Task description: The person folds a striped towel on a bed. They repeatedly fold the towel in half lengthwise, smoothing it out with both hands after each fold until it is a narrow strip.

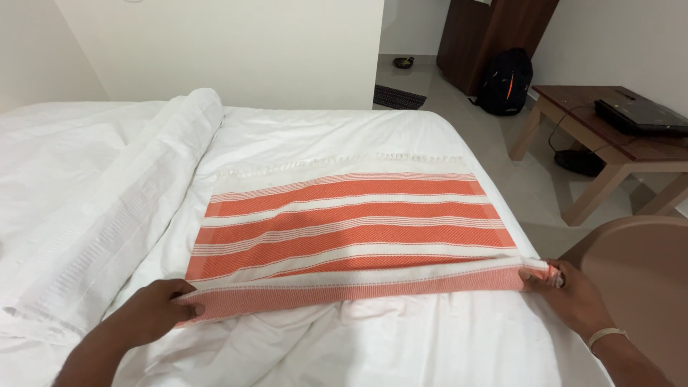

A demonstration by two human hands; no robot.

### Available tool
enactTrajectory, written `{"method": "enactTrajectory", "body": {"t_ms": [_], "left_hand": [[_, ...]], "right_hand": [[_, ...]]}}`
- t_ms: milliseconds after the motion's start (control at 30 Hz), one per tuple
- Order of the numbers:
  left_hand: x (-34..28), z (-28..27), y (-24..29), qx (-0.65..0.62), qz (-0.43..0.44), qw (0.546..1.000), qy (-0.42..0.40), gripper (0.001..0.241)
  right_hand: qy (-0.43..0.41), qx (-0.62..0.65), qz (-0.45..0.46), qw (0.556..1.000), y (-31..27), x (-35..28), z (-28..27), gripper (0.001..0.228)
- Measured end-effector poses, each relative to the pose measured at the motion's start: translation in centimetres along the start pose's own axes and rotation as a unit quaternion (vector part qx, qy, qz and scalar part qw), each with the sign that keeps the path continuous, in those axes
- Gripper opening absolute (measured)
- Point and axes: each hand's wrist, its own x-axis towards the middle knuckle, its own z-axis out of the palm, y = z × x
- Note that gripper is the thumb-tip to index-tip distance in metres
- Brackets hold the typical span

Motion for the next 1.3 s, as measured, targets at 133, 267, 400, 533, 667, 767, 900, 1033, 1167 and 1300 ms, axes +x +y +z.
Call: {"method": "enactTrajectory", "body": {"t_ms": [133, 267, 400, 533, 667, 767, 900, 1033, 1167, 1300], "left_hand": [[0.4, -0.3, -1.6, -0.116, -0.035, 0.992, 0.032, 0.045], [0.7, -0.3, -1.9, -0.152, -0.098, 0.983, 0.041, 0.046], [3.1, 1.2, -5.0, -0.194, -0.091, 0.974, 0.071, 0.044], [4.4, 2.4, -6.4, -0.248, -0.091, 0.956, 0.124, 0.038], [2.8, 2.1, -4.3, -0.201, -0.13, 0.957, 0.166, 0.033], [3.2, 2.7, -4.5, -0.203, -0.139, 0.951, 0.189, 0.032], [2.8, 3.9, -2.0, 0.023, -0.058, 0.941, 0.333, 0.045], [-0.3, 5.1, 6.4, -0.036, 0.099, 0.924, 0.368, 0.055], [-1.7, 9.6, 11.9, -0.08, 0.265, 0.888, 0.367, 0.064], [-3.1, 13.5, 14.8, 0.07, 0.391, 0.879, 0.263, 0.052]], "right_hand": [[0.025, 0.002, 0.017, 1.0, -0.6, -0.3, 0.2, 0.062], [0.029, -0.018, 0.02, 0.999, 1.1, 1.2, 1.0, 0.059], [0.069, -0.003, -0.06, 0.996, 4.8, 3.8, 2.4, 0.052], [0.105, 0.001, -0.073, 0.992, 4.4, 3.8, 2.6, 0.05], [0.113, -0.01, -0.026, 0.993, 1.7, 2.2, 2.3, 0.052], [0.125, -0.006, -0.002, 0.992, 3.0, 3.5, 3.5, 0.053], [0.229, -0.073, -0.053, 0.969, 4.3, 4.5, 6.1, 0.046], [0.367, -0.204, -0.21, 0.883, -3.7, -1.6, 7.7, 0.058], [0.239, -0.091, -0.357, 0.898, -11.5, -8.7, 11.2, 0.049], [0.096, -0.049, -0.484, 0.868, -16.2, -14.5, 14.8, 0.051]]}}
